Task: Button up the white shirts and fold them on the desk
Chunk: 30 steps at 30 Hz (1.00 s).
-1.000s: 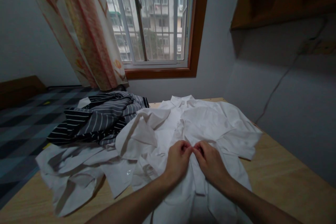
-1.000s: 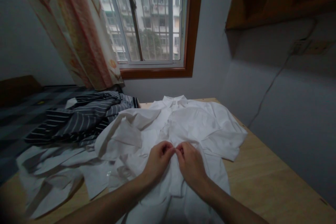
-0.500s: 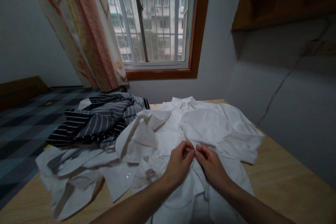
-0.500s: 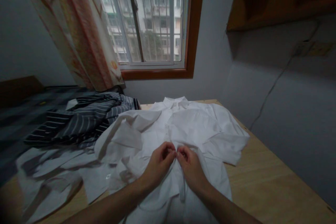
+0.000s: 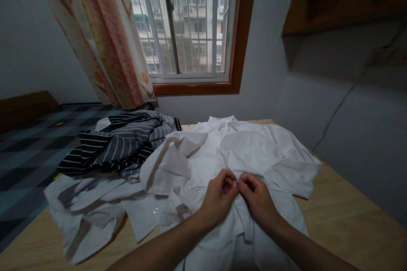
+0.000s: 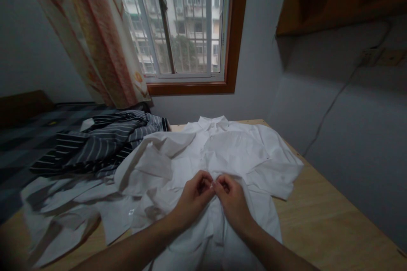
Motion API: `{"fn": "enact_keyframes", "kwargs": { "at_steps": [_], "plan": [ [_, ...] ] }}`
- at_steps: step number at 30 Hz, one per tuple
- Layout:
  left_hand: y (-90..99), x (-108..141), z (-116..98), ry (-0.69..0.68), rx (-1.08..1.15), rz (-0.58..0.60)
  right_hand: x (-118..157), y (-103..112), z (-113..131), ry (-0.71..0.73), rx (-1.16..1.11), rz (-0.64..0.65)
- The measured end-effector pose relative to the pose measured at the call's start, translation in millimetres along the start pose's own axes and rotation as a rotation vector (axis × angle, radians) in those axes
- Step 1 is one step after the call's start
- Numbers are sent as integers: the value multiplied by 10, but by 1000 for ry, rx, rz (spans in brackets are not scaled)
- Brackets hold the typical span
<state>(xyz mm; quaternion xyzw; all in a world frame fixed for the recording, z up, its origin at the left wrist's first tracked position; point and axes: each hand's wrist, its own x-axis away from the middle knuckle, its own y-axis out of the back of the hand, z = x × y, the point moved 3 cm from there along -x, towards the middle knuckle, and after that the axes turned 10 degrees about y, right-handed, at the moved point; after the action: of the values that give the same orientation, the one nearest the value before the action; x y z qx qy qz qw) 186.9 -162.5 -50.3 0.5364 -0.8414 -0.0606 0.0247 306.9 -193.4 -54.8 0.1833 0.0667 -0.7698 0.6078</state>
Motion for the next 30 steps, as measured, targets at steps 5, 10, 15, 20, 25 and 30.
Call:
{"fn": "enact_keyframes", "kwargs": {
  "at_steps": [5, 10, 15, 20, 25, 30],
  "plan": [
    [226, -97, -124, -22, 223, -257, -189, 541, 19, 32, 49, -361],
    [897, -128, -575, -293, 189, -926, -455, 1802, 3, 40, 302, -938],
    [926, -199, -688, -419, -599, -727, -643, 1988, -107, 227, 666, -656],
    [527, -248, -102, 19, -1199, -117, -598, 1223, -547, 100, 1033, 142],
    [456, -217, -38, -45, -1177, -157, -515, 823, -537, 122, 1101, 227],
    [251, -177, -79, -18, -706, 41, -430, 483, -275, 132, 736, 195]
  ]
}}
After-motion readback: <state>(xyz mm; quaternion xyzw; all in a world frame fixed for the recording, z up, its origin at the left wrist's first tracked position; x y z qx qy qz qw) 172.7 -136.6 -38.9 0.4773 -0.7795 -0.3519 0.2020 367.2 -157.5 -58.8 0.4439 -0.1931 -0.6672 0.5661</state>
